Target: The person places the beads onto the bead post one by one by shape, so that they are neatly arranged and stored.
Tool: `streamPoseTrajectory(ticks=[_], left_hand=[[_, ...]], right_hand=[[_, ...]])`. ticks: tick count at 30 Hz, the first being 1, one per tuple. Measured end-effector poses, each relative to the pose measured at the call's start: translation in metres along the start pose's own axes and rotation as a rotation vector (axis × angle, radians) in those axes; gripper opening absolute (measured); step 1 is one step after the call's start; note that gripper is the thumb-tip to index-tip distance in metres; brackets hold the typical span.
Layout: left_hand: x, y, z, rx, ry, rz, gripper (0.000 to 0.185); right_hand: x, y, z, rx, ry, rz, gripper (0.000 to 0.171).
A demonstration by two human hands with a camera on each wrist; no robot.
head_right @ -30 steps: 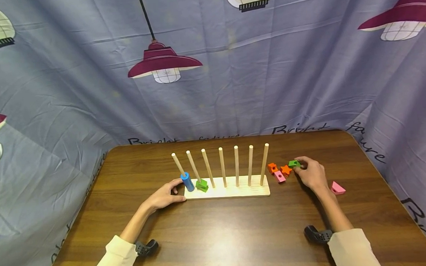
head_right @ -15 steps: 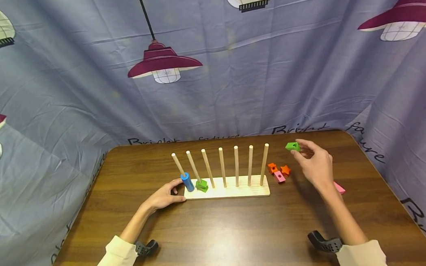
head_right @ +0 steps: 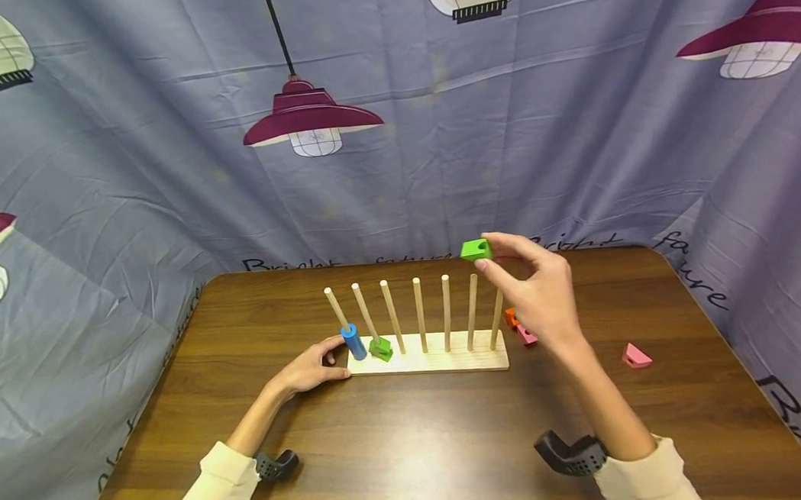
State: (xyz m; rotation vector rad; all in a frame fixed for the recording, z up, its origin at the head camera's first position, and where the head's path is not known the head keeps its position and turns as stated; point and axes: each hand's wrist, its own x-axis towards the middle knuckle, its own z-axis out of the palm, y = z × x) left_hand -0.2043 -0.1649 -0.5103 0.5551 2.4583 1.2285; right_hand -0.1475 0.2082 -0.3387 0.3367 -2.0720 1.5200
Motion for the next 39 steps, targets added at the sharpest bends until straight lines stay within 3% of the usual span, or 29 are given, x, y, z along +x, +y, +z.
streamPoseTrajectory(ticks=[5, 10, 17, 27, 39], left_hand=[[-0.001, -0.002, 0.000, 0.011, 0.007, 0.029, 0.067], [0.000, 0.001, -0.001, -0.009, -0.009, 0.008, 0.069], [0.000, 0.003, -0.002, -0.011, -0.013, -0.007, 0.069], [0.001, 0.002, -0.002, 0.003, -0.024, 0.025, 0.068], [0.002, 0.001, -0.002, -0.009, -0.025, 0.011, 0.068]], right_hand=[[-0.001, -0.011, 0.041, 0.067, -0.113, -0.048, 0.032], [-0.001, -0.017, 0.078, 0.074, -0.172, -0.099, 0.032], [-0.003, -0.019, 0.115, 0.038, -0.258, -0.043, 0.031], [-0.007, -0.011, 0.138, -0.018, -0.282, 0.033, 0.030], [-0.013, 0.001, 0.148, 0.046, -0.240, 0.138, 0.028]])
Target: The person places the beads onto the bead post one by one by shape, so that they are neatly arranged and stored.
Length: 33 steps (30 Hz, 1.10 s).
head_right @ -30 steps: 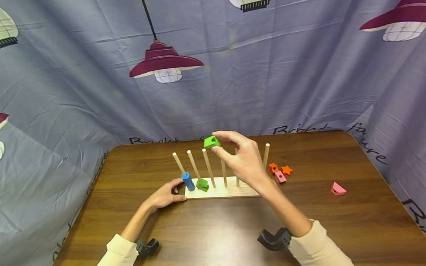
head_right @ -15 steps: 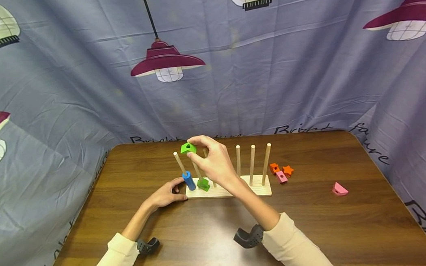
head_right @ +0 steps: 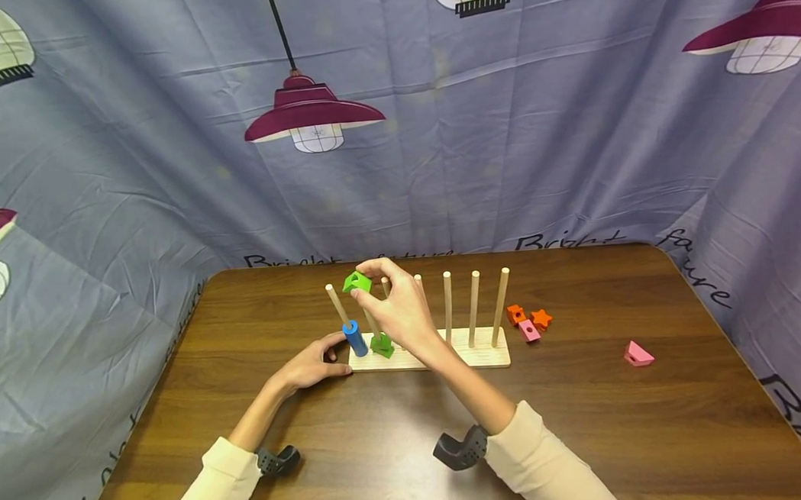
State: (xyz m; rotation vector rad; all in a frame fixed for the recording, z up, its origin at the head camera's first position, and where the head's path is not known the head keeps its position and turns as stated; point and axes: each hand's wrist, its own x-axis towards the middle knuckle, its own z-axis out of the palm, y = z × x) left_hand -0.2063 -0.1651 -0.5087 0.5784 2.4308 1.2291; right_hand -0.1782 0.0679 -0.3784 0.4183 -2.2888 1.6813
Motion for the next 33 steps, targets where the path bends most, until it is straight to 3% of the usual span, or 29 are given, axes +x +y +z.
streamPoseTrajectory(ticks=[8, 14, 19, 27, 33], left_hand=[[-0.001, 0.002, -0.001, -0.009, 0.007, -0.010, 0.069], [-0.001, 0.001, -0.001, -0.008, 0.006, -0.001, 0.069], [-0.001, 0.002, 0.000, -0.011, 0.000, -0.020, 0.069], [0.000, 0.001, 0.000, -0.005, 0.007, 0.012, 0.068], [0.000, 0.000, 0.000, 0.005, 0.013, 0.007, 0.068]], right_hand=[[-0.018, 0.034, 0.017, 0.034, 0.026, 0.108, 0.031], [-0.035, 0.072, 0.029, 0.011, -0.009, 0.202, 0.028], [-0.046, 0.097, 0.036, -0.026, -0.020, 0.226, 0.027], [-0.057, 0.106, 0.035, -0.049, -0.035, 0.245, 0.035], [-0.080, 0.106, 0.012, -0.153, -0.157, 0.254, 0.058]])
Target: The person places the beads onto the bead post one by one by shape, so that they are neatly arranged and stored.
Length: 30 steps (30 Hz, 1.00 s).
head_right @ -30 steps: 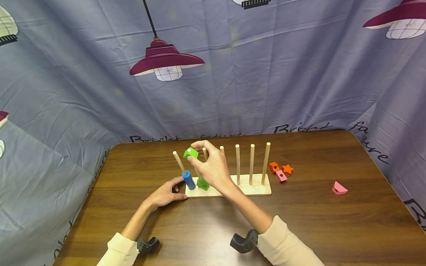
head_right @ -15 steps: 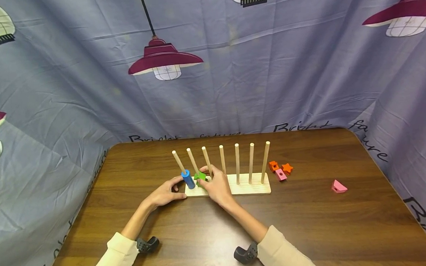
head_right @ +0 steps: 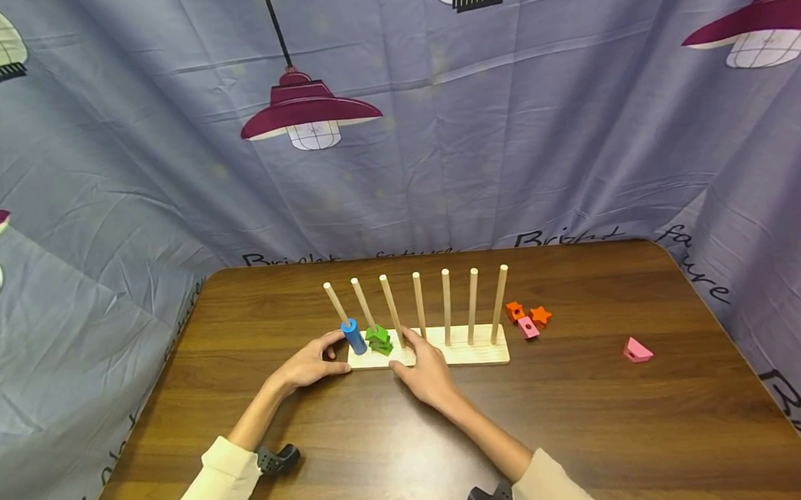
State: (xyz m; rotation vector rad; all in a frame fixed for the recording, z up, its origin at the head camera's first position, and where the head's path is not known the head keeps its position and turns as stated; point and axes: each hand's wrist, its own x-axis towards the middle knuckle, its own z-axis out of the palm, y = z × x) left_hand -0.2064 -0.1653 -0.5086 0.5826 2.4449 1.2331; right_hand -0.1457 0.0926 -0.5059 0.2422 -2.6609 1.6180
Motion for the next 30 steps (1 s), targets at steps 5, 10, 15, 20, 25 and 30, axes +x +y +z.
streamPoseTrajectory(ticks=[5, 10, 15, 20, 25, 30], left_hand=[[0.001, -0.001, 0.000, -0.008, -0.001, -0.023, 0.069], [0.002, -0.001, 0.001, -0.008, 0.000, -0.036, 0.069], [0.001, 0.000, 0.001, -0.013, -0.004, -0.055, 0.070], [0.001, 0.002, 0.001, -0.026, -0.008, -0.044, 0.071], [0.000, 0.001, 0.001, -0.029, -0.002, -0.032, 0.071], [0.001, 0.001, 0.001, -0.028, -0.003, -0.034, 0.071]], right_hand=[[-0.021, 0.014, -0.032, 0.004, -0.030, -0.046, 0.043], [-0.032, 0.033, -0.075, -0.026, 0.089, -0.090, 0.020], [-0.036, 0.057, -0.117, -0.216, 0.244, -0.094, 0.013], [-0.035, 0.072, -0.146, -0.327, 0.376, -0.052, 0.014], [-0.027, 0.080, -0.159, -0.381, 0.431, -0.007, 0.021], [-0.019, 0.085, -0.162, -0.407, 0.404, 0.015, 0.030]])
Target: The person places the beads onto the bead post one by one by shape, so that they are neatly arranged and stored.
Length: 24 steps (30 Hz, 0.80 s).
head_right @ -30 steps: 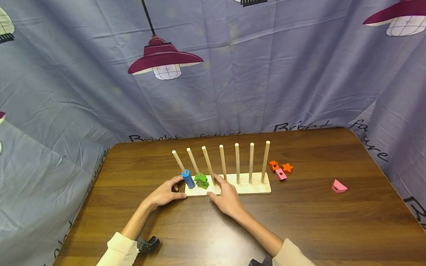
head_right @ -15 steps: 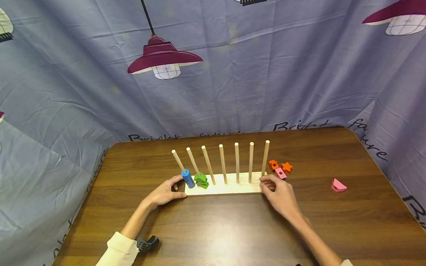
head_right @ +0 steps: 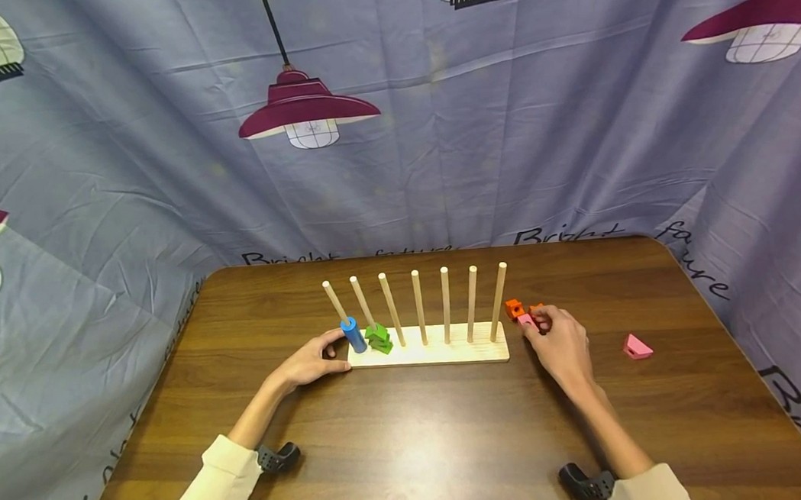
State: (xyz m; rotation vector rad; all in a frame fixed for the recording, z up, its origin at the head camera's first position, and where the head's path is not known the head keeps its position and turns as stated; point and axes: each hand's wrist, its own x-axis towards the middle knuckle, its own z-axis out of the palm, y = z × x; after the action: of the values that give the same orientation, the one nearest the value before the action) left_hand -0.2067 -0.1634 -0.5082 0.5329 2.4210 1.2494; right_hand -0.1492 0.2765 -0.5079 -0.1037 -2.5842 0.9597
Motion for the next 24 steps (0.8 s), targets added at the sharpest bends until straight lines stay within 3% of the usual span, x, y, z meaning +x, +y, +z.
streamPoseTrajectory(ticks=[7, 24], left_hand=[[0.000, -0.001, 0.000, 0.002, -0.001, 0.001, 0.070], [0.000, 0.000, 0.000, -0.003, -0.008, 0.014, 0.070]], right_hand=[[0.007, 0.000, 0.007, -0.049, -0.026, -0.013, 0.037], [0.013, -0.002, 0.014, -0.089, -0.062, -0.004, 0.032]])
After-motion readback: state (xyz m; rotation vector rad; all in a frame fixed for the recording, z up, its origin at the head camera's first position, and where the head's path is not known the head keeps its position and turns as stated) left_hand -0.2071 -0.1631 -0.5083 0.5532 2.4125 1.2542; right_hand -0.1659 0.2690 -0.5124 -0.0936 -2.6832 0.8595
